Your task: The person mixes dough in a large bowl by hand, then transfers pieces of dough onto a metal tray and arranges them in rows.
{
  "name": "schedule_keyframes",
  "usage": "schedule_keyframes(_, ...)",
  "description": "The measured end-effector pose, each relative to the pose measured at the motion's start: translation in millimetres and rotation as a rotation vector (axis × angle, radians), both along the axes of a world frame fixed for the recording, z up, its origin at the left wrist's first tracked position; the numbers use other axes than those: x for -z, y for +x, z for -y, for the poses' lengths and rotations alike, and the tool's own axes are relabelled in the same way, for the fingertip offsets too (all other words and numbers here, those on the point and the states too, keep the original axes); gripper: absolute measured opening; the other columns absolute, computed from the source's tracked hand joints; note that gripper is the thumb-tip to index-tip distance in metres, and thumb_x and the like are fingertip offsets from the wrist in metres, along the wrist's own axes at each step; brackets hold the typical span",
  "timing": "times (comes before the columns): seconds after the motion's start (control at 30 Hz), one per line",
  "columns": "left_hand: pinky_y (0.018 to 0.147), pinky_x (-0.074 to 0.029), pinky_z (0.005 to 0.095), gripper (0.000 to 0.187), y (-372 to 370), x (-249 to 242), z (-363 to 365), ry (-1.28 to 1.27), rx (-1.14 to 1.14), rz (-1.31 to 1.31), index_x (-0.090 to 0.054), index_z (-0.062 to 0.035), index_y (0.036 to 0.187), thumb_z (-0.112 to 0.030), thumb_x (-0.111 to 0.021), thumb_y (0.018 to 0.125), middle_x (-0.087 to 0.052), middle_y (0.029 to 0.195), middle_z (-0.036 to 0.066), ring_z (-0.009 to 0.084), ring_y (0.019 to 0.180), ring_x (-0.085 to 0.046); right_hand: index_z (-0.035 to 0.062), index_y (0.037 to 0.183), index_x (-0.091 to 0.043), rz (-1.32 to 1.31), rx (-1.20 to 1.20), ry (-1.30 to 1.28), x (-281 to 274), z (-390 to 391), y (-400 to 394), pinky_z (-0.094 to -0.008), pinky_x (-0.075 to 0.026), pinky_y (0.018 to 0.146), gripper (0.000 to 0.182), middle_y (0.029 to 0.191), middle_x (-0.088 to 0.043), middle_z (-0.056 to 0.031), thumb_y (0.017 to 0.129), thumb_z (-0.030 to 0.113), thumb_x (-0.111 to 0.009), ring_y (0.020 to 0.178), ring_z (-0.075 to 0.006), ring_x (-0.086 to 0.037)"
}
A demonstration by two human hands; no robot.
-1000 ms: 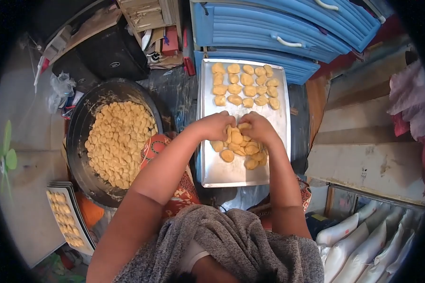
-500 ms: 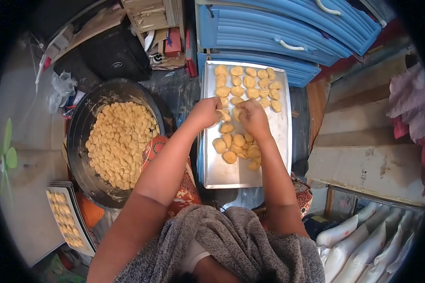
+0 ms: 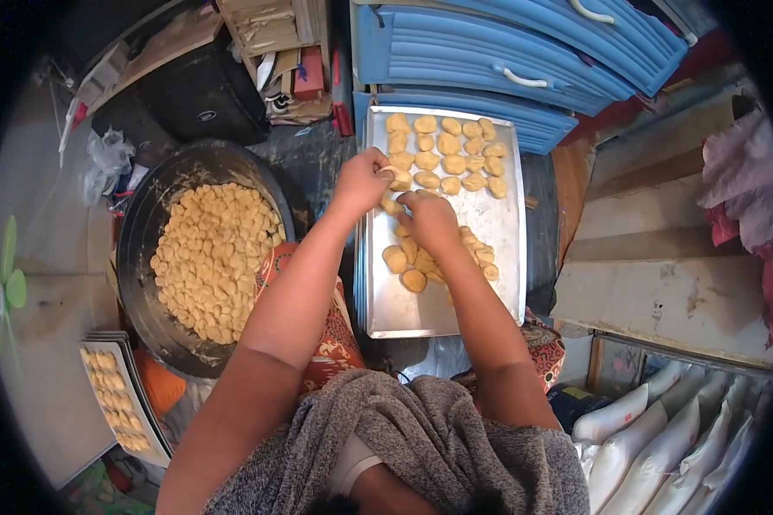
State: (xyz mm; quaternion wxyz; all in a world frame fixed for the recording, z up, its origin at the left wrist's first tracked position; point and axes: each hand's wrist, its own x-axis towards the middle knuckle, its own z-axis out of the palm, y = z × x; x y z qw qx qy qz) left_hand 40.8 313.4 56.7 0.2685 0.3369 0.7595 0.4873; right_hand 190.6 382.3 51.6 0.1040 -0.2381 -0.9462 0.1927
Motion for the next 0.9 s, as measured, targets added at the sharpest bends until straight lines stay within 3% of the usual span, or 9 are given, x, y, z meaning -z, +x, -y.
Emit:
schedule_keyframes(0.1,0.069,-0.049,0.0376,0.02,-4.9,-4.0,2.4,-0.042,-0.016,-0.042,-0.061,-0.0019,0.082,-0.015,-0.065,0.068,-0.064,0.076,0.017,0.0319,0.075,-0.063,0.0078,0.092,-0.065,0.006,0.107,-0.009,-0.5,-3.6,-2.0,-0.0415,-0.048,0.07,0.021,0.085,-0.064,-0.0144,0.073,0.016,-0.064,0.08,-0.0325,-0.061)
schedule_keyframes(0.2,0.068,-0.049,0.0374,0.018,-3.8,3.1,3.6,-0.223,0.131,-0.052,-0.061,-0.0028,0.078,-0.016,-0.066,0.067,-0.063,0.074,0.016,0.0312,0.073,-0.063,0.0078,0.088,-0.063,-0.063,0.213,-0.036,-1.2,-8.0,3.2,-0.0413,-0.048,0.069,0.017,0.084,-0.063,-0.0134,0.072,0.014,-0.063,0.08,-0.0309,-0.061)
schedule_keyframes(0.3,0.066,-0.048,0.0382,0.017,5.2,-2.1,3.8,-0.349,0.284,0.113,-0.059,-0.0025,0.074,-0.016,-0.066,0.066,-0.063,0.074,0.017,0.0324,0.073,-0.062,0.0073,0.086,-0.061,-0.165,0.291,-0.119,-6.1,-21.0,17.7,-0.0408,-0.048,0.069,0.015,0.086,-0.063,-0.013,0.072,0.011,-0.063,0.08,-0.0292,-0.061)
schedule_keyframes(0.53,0.066,-0.048,0.0382,0.018,12.4,-2.5,0.1,-0.236,0.247,-0.149,-0.058,-0.0008,0.076,-0.015,-0.065,0.067,-0.063,0.077,0.018,0.033,0.075,-0.062,0.0046,0.093,-0.062,-0.166,0.272,-0.219,13.0,-31.9,28.2,-0.0354,-0.048,0.071,0.022,0.087,-0.063,-0.0147,0.071,0.006,-0.062,0.08,-0.0282,-0.061)
schedule_keyframes(0.7,0.063,-0.047,0.0342,0.017,12.0,-1.2,0.6,-0.205,0.199,-0.199,-0.058,-0.0018,0.083,-0.011,-0.066,0.07,-0.062,0.075,0.013,0.0228,0.07,-0.061,0.007,0.099,-0.061,-0.099,0.393,-0.327,-8.3,-24.8,32.1,-0.0386,-0.048,0.076,0.027,0.098,-0.062,-0.0145,0.072,0.004,-0.064,0.09,-0.0305,-0.06)
schedule_keyframes(0.73,0.063,-0.047,0.0342,0.017,13.6,-1.5,-0.6,-0.201,0.202,-0.203,-0.058,-0.0018,0.083,-0.011,-0.066,0.07,-0.062,0.075,0.013,0.0228,0.07,-0.061,0.0071,0.101,-0.061,-0.22,0.274,-0.363,-12.3,-21.0,33.7,-0.0382,-0.048,0.076,0.028,0.099,-0.062,-0.0143,0.073,0.005,-0.064,0.089,-0.0303,-0.061)
schedule_keyframes(0.8,0.065,-0.048,0.0372,0.017,18.6,-6.7,-1.3,-0.068,0.328,0.304,-0.056,0.0,0.082,-0.007,-0.065,0.069,-0.061,0.072,0.015,0.0322,0.07,-0.061,0.0072,0.103,-0.061,-0.344,0.156,-0.396,-17.6,-17.0,34.0,-0.0378,-0.048,0.076,0.029,0.099,-0.062,-0.0141,0.074,0.005,-0.065,0.089,-0.0302,-0.061)
schedule_keyframes(0.83,0.065,-0.048,0.0372,0.017,24.9,-10.4,-1.4,-0.07,0.33,0.304,-0.056,0.0,0.082,-0.007,-0.065,0.069,-0.061,0.072,0.015,0.0322,0.07,-0.061,0.0073,0.105,-0.061,-0.424,0.099,-0.445,-18.7,-15.0,34.2,-0.0369,-0.048,0.077,0.03,0.1,-0.062,-0.0137,0.075,0.006,-0.065,0.089,-0.0295,-0.061)
schedule_keyframes(0.9,0.064,-0.047,0.0275,0.017,38.8,-17.3,-1.0,0.103,0.353,0.391,-0.057,-0.0023,0.086,0.001,-0.065,0.071,-0.059,0.077,0.008,0.0157,0.072,-0.059,0.0066,0.107,-0.061,-0.412,0.136,-0.56,-20.8,-17.3,43.8,-0.0339,-0.046,0.081,0.03,0.1,-0.062,-0.0136,0.077,0.006,-0.066,0.094,-0.0286,-0.059)
